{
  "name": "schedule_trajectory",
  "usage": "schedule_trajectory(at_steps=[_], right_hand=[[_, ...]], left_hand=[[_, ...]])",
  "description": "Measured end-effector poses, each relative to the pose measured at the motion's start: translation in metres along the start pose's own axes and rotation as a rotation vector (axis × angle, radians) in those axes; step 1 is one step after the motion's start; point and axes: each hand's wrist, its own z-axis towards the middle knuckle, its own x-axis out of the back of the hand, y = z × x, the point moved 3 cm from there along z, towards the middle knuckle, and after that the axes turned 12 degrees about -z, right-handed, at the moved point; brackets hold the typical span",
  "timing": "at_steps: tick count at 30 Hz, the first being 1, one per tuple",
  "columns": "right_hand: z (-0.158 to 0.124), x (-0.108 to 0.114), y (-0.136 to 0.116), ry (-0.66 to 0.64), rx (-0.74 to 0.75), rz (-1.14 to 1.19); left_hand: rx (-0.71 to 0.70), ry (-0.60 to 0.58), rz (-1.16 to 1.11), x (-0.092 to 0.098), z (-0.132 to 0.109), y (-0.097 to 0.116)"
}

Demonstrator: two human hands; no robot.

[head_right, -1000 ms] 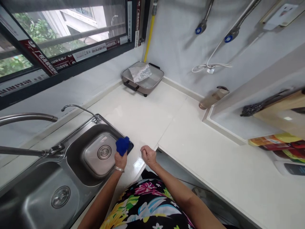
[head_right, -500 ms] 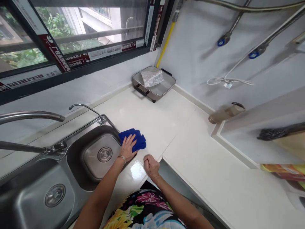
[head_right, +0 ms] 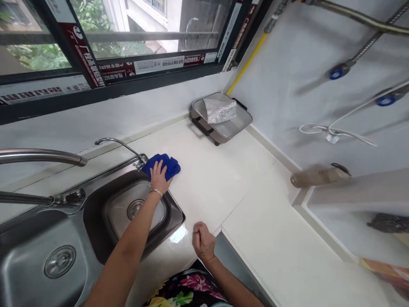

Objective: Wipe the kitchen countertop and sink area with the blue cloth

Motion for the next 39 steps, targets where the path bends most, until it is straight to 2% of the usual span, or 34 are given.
schedule_trajectory(at_steps=[9,13,17,22,30,39], right_hand=[[0.002,0.003,-0.003,-0.017,0.001,0.030],[0.003,0.005,-0.005,-0.019,0.037,0.021],[0.002,0.004,-0.005,-0.015,0.040,0.017],[0.000,0.001,-0.002,-0.008,0.021,0.005],[-0.003,-0.003,-0.001,0.023,0.003,-0.035],[-0.003,-0.003,0.000,0.085,-0.004,0.007]], left_hand=[[0.116,0.115,-0.004,0.015,0.056,-0.019],[0.153,0.106,0.035,0.020,0.062,-0.019],[0.182,0.092,0.064,0.022,0.055,-0.011],[0.179,0.042,0.068,0.014,0.019,0.010],[0.093,-0.094,-0.017,-0.015,-0.074,0.052],[-0.074,-0.295,-0.107,-0.031,-0.161,0.079]])
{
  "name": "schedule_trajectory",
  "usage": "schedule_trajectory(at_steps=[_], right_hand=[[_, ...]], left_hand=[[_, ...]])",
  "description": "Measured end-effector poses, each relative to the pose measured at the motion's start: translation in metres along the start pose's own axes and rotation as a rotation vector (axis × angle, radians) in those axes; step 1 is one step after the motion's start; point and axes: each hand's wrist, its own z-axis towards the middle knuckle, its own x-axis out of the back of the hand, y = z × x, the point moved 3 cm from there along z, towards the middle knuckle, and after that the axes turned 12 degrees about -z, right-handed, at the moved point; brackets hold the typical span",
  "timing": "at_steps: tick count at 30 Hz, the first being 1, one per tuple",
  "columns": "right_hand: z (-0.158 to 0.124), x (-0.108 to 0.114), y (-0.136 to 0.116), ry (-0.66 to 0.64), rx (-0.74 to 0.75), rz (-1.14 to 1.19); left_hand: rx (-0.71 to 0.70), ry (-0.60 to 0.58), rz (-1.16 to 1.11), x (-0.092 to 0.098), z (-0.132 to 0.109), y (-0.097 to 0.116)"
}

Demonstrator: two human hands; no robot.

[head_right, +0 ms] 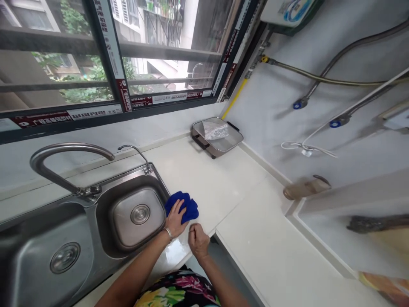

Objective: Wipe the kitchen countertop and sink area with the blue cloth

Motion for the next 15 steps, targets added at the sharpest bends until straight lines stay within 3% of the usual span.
schedule_trajectory(at_steps=[5,15], right_hand=[[-0.004,0.004,0.004,-0.052,0.027,0.112],[-0.005,0.001,0.005,-0.095,0.066,0.034]], left_hand=[[-0.029,-0.075,0.046,-0.014,-0.020,0.005],[0.035,-0.041,0.169,-0.001,0.019,-0.003]])
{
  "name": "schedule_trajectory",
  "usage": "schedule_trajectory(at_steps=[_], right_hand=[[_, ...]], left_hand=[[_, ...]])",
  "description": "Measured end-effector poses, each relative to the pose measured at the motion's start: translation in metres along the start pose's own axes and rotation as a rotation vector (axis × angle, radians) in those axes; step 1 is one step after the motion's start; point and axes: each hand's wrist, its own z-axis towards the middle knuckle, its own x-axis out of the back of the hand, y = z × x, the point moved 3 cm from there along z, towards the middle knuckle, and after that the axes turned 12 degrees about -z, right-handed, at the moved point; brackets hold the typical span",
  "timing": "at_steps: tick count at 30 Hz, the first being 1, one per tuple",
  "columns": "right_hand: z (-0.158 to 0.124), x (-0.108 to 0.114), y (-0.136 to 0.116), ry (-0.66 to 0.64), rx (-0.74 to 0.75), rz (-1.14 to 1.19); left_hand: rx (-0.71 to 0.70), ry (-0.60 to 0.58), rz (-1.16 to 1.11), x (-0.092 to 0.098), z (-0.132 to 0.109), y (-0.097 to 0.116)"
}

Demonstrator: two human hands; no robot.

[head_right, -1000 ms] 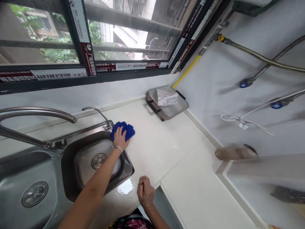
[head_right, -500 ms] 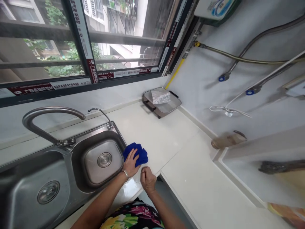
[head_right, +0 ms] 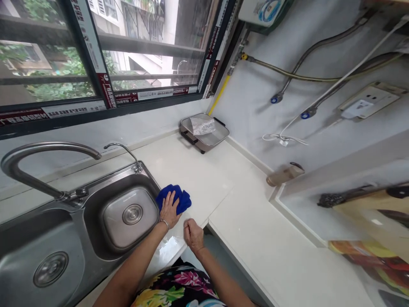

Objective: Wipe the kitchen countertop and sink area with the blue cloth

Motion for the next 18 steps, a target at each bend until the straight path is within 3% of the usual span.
schedule_trajectory(at_steps=[6,10,14,16,18], right_hand=[[0.007,-0.001,-0.003,-0.022,0.033,-0.170],[0.010,0.000,-0.004,-0.058,0.042,-0.223],[0.009,0.002,-0.006,-0.009,0.056,-0.201],[0.010,0.002,-0.007,0.024,0.080,-0.171],[0.011,0.001,-0.007,0.047,0.106,-0.127]], left_hand=[[-0.007,0.029,0.075,0.014,0.023,-0.009],[0.097,0.000,0.018,0.038,0.053,-0.025],[0.215,0.005,-0.003,0.066,0.080,-0.038],[0.276,0.043,0.010,0.071,0.090,-0.035],[0.302,0.085,0.035,0.065,0.096,-0.023]])
